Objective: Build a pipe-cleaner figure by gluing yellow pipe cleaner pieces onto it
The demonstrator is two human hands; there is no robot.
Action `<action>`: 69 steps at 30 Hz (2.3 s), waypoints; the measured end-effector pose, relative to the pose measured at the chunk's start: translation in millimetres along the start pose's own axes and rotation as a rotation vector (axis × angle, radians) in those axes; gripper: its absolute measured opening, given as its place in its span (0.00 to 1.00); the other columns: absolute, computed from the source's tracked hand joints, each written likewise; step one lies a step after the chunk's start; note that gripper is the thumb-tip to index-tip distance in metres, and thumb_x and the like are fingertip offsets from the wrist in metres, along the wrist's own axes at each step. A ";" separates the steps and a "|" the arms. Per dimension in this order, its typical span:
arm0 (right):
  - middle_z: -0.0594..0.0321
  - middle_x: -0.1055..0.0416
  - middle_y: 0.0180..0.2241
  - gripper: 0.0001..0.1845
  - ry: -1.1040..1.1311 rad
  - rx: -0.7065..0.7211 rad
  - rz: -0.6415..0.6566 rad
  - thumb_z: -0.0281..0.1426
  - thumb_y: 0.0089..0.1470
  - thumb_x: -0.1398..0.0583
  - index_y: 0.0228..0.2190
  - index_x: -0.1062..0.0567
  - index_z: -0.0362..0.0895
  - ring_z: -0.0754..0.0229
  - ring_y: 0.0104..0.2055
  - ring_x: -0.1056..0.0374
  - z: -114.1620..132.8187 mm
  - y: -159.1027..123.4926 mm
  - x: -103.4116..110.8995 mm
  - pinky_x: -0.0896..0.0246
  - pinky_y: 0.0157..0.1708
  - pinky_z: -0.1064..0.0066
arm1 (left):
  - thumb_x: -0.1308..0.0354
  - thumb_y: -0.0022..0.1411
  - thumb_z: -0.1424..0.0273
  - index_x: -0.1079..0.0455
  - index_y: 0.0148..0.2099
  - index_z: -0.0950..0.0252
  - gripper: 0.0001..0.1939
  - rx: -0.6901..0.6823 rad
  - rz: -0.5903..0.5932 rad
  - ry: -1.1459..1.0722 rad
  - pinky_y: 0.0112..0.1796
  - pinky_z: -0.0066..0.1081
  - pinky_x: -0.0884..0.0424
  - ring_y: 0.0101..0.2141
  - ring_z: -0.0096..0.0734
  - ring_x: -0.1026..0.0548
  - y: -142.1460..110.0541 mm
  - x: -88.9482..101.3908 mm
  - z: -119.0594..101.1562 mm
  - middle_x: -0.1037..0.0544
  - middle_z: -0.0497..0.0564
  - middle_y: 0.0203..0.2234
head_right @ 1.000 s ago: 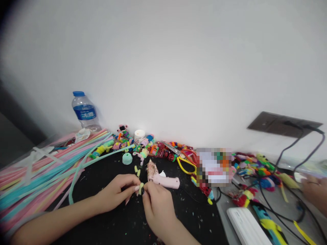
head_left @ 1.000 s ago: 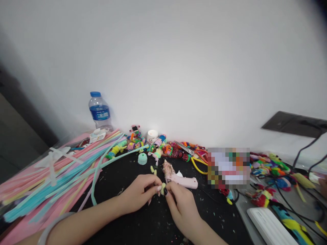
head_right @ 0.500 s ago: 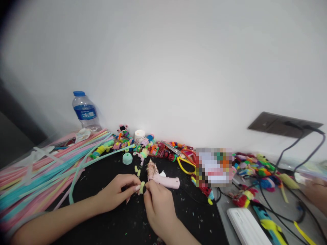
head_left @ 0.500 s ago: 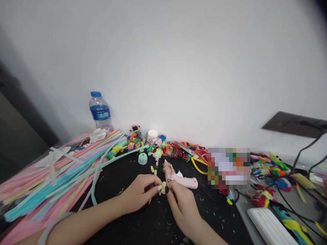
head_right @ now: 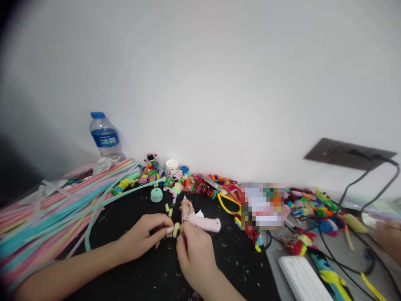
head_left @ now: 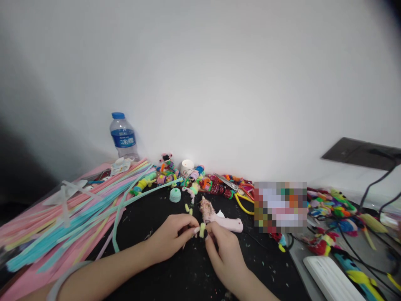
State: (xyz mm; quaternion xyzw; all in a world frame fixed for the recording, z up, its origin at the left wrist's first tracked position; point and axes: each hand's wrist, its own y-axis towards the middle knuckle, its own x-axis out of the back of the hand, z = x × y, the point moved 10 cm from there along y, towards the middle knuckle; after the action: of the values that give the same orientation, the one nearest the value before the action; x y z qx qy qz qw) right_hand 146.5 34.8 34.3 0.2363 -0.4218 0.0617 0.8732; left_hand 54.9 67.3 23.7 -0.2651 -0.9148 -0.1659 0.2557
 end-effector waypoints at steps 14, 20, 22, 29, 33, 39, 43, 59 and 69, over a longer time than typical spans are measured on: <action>0.65 0.33 0.25 0.07 -0.039 0.045 0.025 0.23 0.55 0.51 0.30 0.35 0.45 0.62 0.27 0.37 7.7 2.2 1.0 0.47 0.27 0.74 | 0.51 0.62 0.68 0.29 0.37 0.67 0.10 0.011 0.046 -0.084 0.25 0.22 0.35 0.20 0.22 0.32 -0.6 -4.1 3.0 0.28 0.48 0.27; 0.62 0.32 0.28 0.09 0.013 0.049 0.063 0.23 0.55 0.52 0.32 0.34 0.44 0.60 0.30 0.36 10.6 2.9 1.4 0.45 0.30 0.72 | 0.50 0.61 0.67 0.32 0.33 0.68 0.10 0.082 0.055 -0.273 0.22 0.21 0.36 0.18 0.20 0.34 1.2 -8.1 14.5 0.32 0.45 0.23; 0.62 0.32 0.29 0.09 0.031 0.046 0.064 0.23 0.55 0.52 0.33 0.34 0.45 0.60 0.30 0.36 9.6 3.6 1.8 0.44 0.30 0.71 | 0.49 0.60 0.66 0.33 0.33 0.68 0.10 0.109 0.072 -0.337 0.21 0.21 0.37 0.17 0.20 0.34 2.1 -10.5 16.6 0.33 0.44 0.22; 0.63 0.34 0.27 0.07 0.041 0.005 -0.028 0.24 0.55 0.51 0.31 0.34 0.44 0.60 0.28 0.38 1.8 2.1 9.2 0.46 0.27 0.71 | 0.47 0.59 0.63 0.35 0.33 0.69 0.12 0.149 0.052 -0.491 0.20 0.21 0.36 0.17 0.18 0.37 4.8 -10.4 23.4 0.32 0.44 0.22; 0.61 0.34 0.28 0.09 -0.021 -0.026 -0.144 0.23 0.53 0.51 0.35 0.34 0.43 0.59 0.30 0.38 -3.7 3.5 22.8 0.46 0.30 0.70 | 0.45 0.57 0.60 0.36 0.33 0.69 0.14 0.172 0.013 -0.609 0.19 0.22 0.38 0.15 0.17 0.38 7.8 -5.7 29.0 0.30 0.46 0.23; 0.54 0.35 0.42 0.21 -0.282 -0.098 -0.162 0.20 0.40 0.49 0.40 0.35 0.42 0.49 0.44 0.40 -20.7 10.2 29.7 0.49 0.40 0.59 | 0.45 0.57 0.62 0.35 0.34 0.69 0.13 0.223 -0.060 -0.762 0.20 0.21 0.42 0.16 0.16 0.39 10.0 3.8 37.4 0.30 0.47 0.26; 0.52 0.37 0.45 0.24 -0.365 -0.112 -0.085 0.21 0.40 0.48 0.43 0.35 0.42 0.48 0.46 0.41 -31.0 11.7 23.4 0.51 0.42 0.58 | 0.43 0.57 0.62 0.36 0.36 0.68 0.13 0.253 -0.122 -0.842 0.21 0.21 0.43 0.17 0.15 0.39 9.3 7.5 46.5 0.31 0.47 0.28; 0.62 0.36 0.29 0.01 -0.156 0.181 0.061 0.28 0.51 0.46 0.29 0.35 0.44 0.58 0.32 0.42 19.2 9.2 18.7 0.51 0.33 0.67 | 0.47 0.57 0.74 0.31 0.33 0.67 0.05 -0.018 0.096 -0.164 0.25 0.22 0.36 0.19 0.20 0.32 -1.0 -8.2 1.5 0.28 0.46 0.25; 0.61 0.36 0.28 0.10 -0.150 0.210 0.128 0.25 0.58 0.53 0.29 0.35 0.43 0.58 0.32 0.42 16.9 5.1 1.1 0.50 0.33 0.67 | 0.47 0.58 0.73 0.31 0.34 0.66 0.05 -0.049 0.082 -0.072 0.25 0.20 0.36 0.19 0.20 0.32 -0.6 -7.2 -1.7 0.28 0.46 0.26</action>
State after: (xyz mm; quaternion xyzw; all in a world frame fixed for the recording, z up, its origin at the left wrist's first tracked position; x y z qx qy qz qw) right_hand 133.6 31.4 46.0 0.3028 -0.4912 0.1435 0.8040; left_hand 60.4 63.2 21.0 -0.3143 -0.9074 -0.1680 0.2228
